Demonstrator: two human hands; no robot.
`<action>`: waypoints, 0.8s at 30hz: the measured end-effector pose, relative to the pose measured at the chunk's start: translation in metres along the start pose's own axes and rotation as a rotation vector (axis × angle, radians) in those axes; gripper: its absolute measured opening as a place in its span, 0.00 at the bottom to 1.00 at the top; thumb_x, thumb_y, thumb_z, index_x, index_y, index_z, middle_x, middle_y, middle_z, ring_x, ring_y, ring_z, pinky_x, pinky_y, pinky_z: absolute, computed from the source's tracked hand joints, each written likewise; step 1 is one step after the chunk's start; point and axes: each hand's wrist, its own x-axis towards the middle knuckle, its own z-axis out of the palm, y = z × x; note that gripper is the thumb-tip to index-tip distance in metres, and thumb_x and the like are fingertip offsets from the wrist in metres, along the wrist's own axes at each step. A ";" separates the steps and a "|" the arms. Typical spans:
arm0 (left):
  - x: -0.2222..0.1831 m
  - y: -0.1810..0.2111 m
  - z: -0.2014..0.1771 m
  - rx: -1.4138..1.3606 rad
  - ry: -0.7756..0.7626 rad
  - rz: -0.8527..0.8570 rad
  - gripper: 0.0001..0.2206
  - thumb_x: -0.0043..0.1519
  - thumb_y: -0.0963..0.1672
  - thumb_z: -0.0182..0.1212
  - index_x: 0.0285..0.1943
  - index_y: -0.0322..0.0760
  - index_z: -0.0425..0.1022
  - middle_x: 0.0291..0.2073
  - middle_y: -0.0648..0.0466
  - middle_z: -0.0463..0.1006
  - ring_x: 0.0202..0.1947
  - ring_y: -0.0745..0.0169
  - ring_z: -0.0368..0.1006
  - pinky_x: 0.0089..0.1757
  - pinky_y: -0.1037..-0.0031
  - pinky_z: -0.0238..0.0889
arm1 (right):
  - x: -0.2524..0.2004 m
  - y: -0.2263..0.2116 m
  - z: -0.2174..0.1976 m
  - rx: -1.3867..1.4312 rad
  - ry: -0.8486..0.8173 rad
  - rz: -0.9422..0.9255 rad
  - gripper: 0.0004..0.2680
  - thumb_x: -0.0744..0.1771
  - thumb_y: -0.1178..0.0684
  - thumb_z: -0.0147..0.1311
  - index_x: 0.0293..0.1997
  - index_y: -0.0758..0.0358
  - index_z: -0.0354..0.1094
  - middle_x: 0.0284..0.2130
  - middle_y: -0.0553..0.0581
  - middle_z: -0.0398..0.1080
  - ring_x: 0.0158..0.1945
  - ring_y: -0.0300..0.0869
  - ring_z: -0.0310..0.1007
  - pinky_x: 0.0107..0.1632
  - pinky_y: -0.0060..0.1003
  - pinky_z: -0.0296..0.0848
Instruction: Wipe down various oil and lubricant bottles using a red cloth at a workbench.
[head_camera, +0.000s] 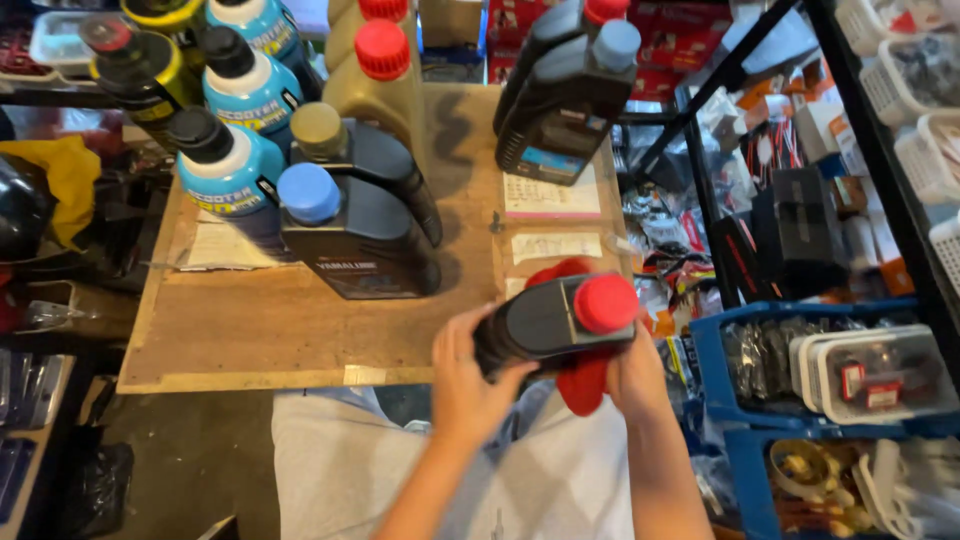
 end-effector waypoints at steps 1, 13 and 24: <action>-0.004 0.007 0.018 0.002 0.008 0.002 0.41 0.40 0.50 0.84 0.64 0.38 0.69 0.52 0.47 0.74 0.54 0.41 0.72 0.58 0.53 0.61 | -0.009 -0.021 0.038 0.001 -0.009 -0.002 0.14 0.74 0.49 0.35 0.62 0.63 0.63 0.60 0.66 0.70 0.67 0.48 0.65 0.74 0.49 0.53; -0.093 0.011 0.059 -0.757 -0.258 -0.375 0.36 0.68 0.41 0.53 0.81 0.42 0.32 0.81 0.52 0.33 0.80 0.60 0.34 0.72 0.70 0.28 | -0.097 -0.013 0.113 -1.256 -0.263 -0.630 0.34 0.70 0.29 0.29 0.76 0.73 0.38 0.76 0.78 0.32 0.80 0.68 0.19 0.78 0.63 0.18; -0.112 0.006 -0.047 -0.218 0.118 -0.146 0.25 0.55 0.32 0.43 0.62 0.31 0.75 0.60 0.44 0.77 0.62 0.51 0.74 0.63 0.66 0.63 | -0.085 0.002 0.050 -2.221 -0.656 -0.903 0.38 0.66 0.20 0.30 0.76 0.62 0.50 0.77 0.55 0.48 0.80 0.45 0.40 0.69 0.39 0.48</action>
